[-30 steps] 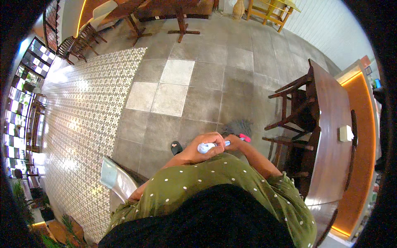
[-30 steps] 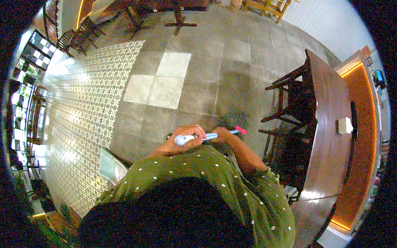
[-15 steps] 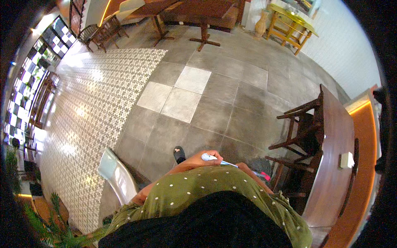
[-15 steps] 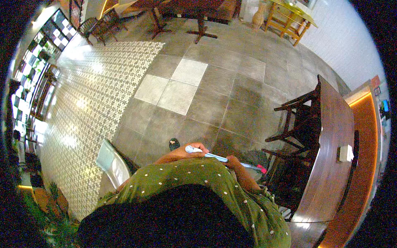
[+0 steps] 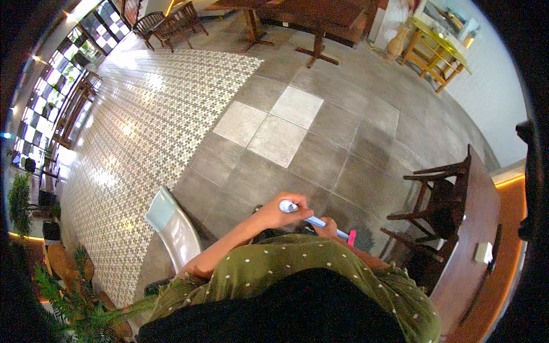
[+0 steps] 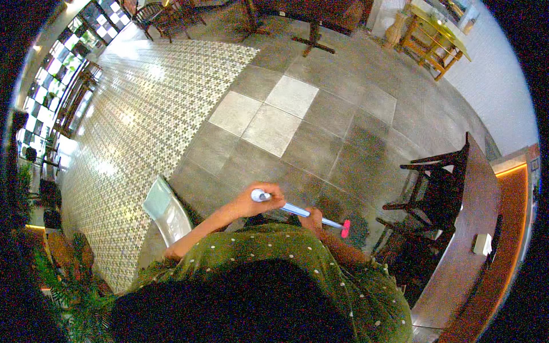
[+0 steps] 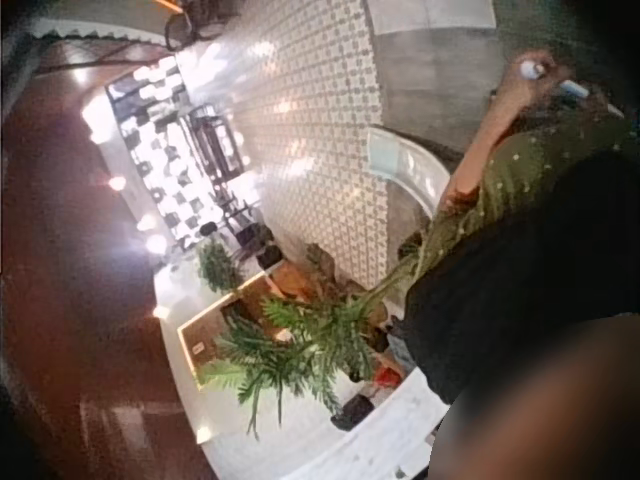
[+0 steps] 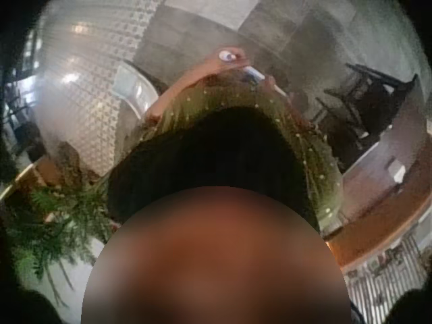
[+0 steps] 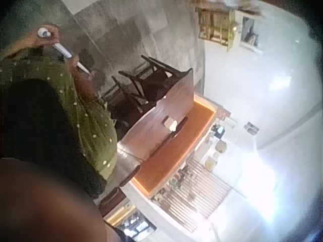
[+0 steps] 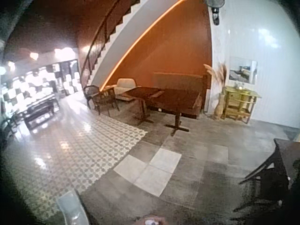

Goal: The person mops a tiled floor using a mop with a pink head and a light blue handle. They move the mop back and forth across the floor, navigating around furniture and a child's slide.

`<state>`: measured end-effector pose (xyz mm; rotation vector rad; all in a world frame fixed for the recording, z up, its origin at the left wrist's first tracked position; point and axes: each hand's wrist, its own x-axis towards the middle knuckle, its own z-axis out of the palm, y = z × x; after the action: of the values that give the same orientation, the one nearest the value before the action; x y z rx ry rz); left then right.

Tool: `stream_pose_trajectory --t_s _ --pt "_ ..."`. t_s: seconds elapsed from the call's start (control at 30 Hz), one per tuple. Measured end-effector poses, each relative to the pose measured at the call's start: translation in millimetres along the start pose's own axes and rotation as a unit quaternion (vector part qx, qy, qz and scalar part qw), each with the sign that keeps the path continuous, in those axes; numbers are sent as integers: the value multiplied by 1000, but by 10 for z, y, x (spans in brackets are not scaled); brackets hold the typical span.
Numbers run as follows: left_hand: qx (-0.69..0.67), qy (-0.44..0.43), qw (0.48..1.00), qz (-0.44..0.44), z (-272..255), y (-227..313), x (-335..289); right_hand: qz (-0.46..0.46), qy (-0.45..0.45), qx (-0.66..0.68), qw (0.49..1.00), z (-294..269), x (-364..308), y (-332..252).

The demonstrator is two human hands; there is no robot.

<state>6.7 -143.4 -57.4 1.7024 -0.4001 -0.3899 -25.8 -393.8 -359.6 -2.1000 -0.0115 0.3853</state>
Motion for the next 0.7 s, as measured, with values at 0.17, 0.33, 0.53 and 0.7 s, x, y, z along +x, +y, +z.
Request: stream_pose_trajectory --t_s 0.17,0.33,0.53,0.7 --pt "91 48 994 26 -963 474 -480 -113 40 -36 992 936 693 -1075" --pt "129 185 971 75 -1640 684 -805 -368 -42 36 928 1848 1598 -2013" --pt "308 230 919 84 -1795 464 -867 -427 -156 -12 890 2557 2291 -2400" --pt "347 206 912 69 -1624 287 -836 -329 -275 229 874 2632 2276 -2335"
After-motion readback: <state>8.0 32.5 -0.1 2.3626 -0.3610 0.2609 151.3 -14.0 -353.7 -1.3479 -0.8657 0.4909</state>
